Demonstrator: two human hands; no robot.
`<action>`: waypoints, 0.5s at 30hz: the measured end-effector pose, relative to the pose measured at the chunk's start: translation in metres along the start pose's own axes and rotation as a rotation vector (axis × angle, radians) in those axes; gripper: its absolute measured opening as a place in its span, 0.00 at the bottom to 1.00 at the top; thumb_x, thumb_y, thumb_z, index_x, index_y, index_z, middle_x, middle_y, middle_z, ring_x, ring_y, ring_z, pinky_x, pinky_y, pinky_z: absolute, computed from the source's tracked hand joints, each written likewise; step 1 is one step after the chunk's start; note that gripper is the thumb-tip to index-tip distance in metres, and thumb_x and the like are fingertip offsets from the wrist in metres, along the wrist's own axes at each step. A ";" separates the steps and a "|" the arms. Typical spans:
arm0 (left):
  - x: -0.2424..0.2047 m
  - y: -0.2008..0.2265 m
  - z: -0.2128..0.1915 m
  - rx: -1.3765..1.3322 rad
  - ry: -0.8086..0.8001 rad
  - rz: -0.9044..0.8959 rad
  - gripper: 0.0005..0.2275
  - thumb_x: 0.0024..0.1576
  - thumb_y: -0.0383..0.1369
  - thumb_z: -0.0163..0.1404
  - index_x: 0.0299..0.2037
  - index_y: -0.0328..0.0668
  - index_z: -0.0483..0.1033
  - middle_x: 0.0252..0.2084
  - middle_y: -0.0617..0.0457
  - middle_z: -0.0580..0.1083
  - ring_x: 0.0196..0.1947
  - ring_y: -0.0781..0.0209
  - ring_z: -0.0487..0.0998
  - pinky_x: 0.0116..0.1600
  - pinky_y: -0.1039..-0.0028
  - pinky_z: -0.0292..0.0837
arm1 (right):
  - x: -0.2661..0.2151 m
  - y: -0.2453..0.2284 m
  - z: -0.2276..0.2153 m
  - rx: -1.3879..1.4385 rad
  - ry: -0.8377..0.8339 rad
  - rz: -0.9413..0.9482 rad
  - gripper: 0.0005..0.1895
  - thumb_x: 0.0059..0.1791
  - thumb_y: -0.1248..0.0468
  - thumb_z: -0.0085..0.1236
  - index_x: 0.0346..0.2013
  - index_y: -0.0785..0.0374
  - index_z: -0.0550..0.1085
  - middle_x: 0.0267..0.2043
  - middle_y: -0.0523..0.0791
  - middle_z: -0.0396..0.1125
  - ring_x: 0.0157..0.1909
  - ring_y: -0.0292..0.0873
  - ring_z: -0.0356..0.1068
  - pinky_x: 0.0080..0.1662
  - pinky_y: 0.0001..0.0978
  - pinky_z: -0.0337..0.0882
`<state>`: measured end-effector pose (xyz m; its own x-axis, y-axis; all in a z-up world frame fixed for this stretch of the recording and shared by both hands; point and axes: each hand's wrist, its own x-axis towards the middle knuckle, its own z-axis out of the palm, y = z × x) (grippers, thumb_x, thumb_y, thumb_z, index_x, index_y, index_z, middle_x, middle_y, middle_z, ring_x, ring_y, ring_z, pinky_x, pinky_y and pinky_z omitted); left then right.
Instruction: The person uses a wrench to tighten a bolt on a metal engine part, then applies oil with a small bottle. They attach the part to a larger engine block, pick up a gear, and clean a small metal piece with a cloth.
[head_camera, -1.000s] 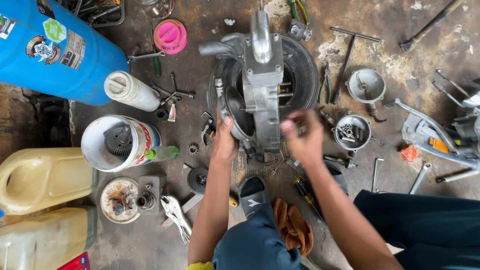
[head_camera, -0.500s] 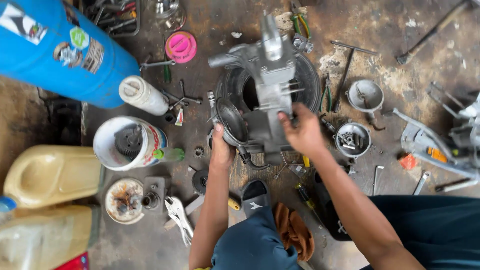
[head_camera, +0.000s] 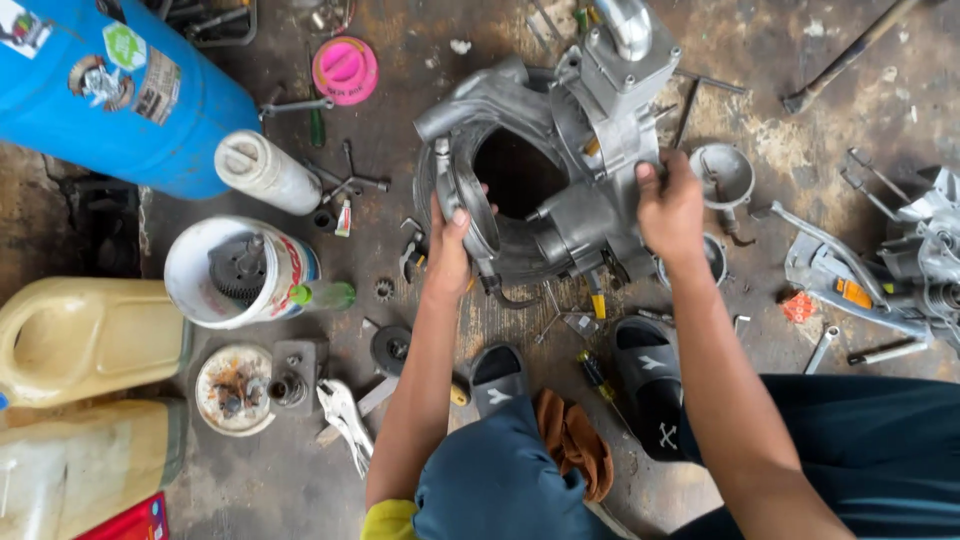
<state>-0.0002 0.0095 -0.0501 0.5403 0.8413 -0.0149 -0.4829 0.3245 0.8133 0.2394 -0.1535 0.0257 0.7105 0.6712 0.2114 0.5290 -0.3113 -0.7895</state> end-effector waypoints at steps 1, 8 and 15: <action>0.006 -0.001 0.001 0.004 -0.006 -0.005 0.46 0.60 0.47 0.54 0.76 0.34 0.31 0.66 0.22 0.64 0.59 0.29 0.73 0.60 0.42 0.70 | 0.001 -0.003 0.002 -0.018 0.014 0.060 0.11 0.60 0.63 0.52 0.54 0.67 0.71 0.32 0.62 0.67 0.37 0.66 0.69 0.39 0.56 0.65; 0.014 -0.006 0.006 0.035 0.008 -0.019 0.47 0.61 0.46 0.55 0.75 0.32 0.29 0.66 0.23 0.64 0.59 0.27 0.73 0.58 0.43 0.72 | -0.002 -0.015 0.022 -0.155 0.133 -0.004 0.42 0.40 0.53 0.71 0.60 0.71 0.62 0.45 0.68 0.67 0.45 0.79 0.70 0.49 0.73 0.66; 0.004 0.000 0.005 0.168 -0.037 0.011 0.40 0.60 0.49 0.56 0.76 0.45 0.44 0.66 0.29 0.65 0.59 0.30 0.71 0.59 0.43 0.71 | -0.003 0.000 0.036 -0.288 0.142 0.095 0.49 0.39 0.46 0.79 0.61 0.66 0.59 0.48 0.60 0.70 0.49 0.69 0.73 0.52 0.63 0.70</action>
<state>0.0049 0.0107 -0.0471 0.5624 0.8268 0.0138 -0.3687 0.2358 0.8991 0.2207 -0.1310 0.0039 0.8098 0.5357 0.2394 0.5526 -0.5591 -0.6181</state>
